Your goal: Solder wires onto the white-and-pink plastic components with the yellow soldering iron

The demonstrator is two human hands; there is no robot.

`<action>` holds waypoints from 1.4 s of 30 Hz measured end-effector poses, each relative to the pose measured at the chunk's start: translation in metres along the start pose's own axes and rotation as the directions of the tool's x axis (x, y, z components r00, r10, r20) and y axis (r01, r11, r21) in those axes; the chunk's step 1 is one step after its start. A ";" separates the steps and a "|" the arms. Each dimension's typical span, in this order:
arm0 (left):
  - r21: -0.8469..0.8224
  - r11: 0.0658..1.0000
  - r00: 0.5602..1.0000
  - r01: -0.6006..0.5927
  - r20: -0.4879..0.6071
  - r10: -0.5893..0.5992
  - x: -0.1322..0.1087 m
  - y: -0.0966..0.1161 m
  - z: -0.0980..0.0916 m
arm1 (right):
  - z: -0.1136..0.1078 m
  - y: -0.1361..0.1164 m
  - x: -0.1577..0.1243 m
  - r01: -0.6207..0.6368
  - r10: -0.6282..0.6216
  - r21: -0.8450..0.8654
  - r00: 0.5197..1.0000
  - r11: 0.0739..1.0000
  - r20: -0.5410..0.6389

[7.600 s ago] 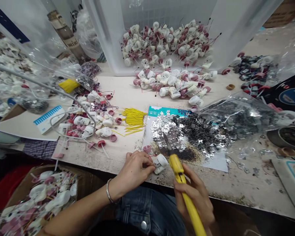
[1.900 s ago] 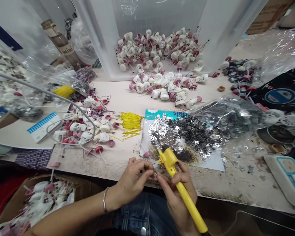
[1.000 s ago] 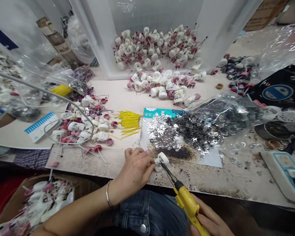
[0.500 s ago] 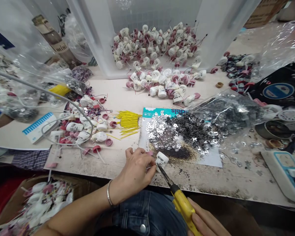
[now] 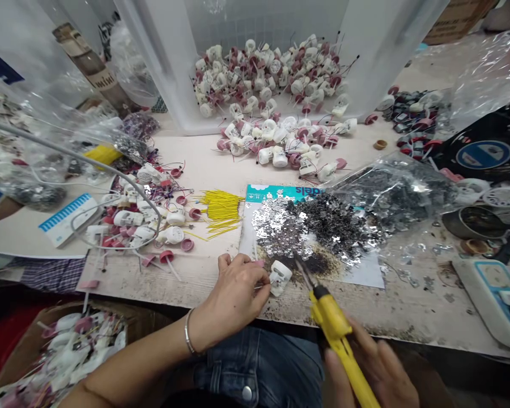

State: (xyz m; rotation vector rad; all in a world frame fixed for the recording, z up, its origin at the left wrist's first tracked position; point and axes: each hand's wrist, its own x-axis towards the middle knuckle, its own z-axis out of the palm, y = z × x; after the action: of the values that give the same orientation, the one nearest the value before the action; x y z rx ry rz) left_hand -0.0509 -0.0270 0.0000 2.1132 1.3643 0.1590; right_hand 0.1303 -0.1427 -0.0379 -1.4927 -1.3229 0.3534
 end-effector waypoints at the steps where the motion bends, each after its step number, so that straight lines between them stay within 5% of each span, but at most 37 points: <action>1: 0.019 0.999 1.000 -0.030 -0.008 0.030 -0.002 -0.001 -0.001 | 0.007 0.003 0.005 0.014 -0.014 0.018 1.000 1.000 0.003; 4: 0.149 0.964 0.974 -0.220 -0.023 0.226 -0.008 -0.008 -0.004 | 0.029 0.009 0.020 0.083 -0.083 0.107 0.997 0.991 0.002; 7: 0.315 0.847 0.895 -0.428 0.017 0.446 -0.013 -0.017 -0.006 | 0.050 0.016 0.033 0.192 -0.193 0.121 0.981 0.974 -0.004; 10: 0.279 0.828 0.859 -0.486 -0.020 0.511 -0.011 -0.024 -0.004 | 0.066 0.024 0.041 0.291 -0.291 0.070 0.957 0.954 -0.008; 14: -0.034 0.914 0.902 -0.404 -0.184 0.391 0.003 -0.025 -0.001 | 0.073 0.030 0.042 0.281 -0.283 0.054 0.959 0.958 0.032; 16: -0.075 0.933 0.928 -0.351 -0.157 0.337 0.010 -0.024 -0.001 | 0.069 0.029 0.039 0.290 -0.291 0.042 0.956 0.956 0.031; 21: 0.091 0.985 0.988 -0.149 0.054 0.144 0.017 -0.021 -0.001 | 0.062 0.023 0.031 0.294 -0.293 -0.007 0.956 0.956 0.029; 26: 0.164 0.955 0.967 -0.249 -0.009 0.254 0.021 -0.023 0.001 | 0.072 0.016 0.030 0.258 -0.258 0.020 0.966 0.966 -0.007; 29: 0.208 0.931 0.954 -0.300 0.054 0.295 0.018 -0.026 -0.002 | 0.077 0.013 0.026 0.226 -0.227 0.052 0.974 0.973 0.013; 37: 0.240 0.971 1.000 0.019 -0.020 -0.014 0.008 -0.031 -0.007 | 0.083 0.004 0.021 0.042 -0.044 0.201 0.999 0.979 0.005; 42: 0.179 0.983 0.999 0.028 0.040 -0.035 0.025 -0.029 -0.005 | 0.082 0.006 0.027 0.069 -0.076 0.174 0.997 0.982 0.034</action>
State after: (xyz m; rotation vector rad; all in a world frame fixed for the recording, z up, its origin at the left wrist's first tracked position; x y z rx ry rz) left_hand -0.0644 0.0048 -0.0177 2.2258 1.4321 -0.0224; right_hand 0.0796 -0.0784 -0.0641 -1.2954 -1.3393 0.4420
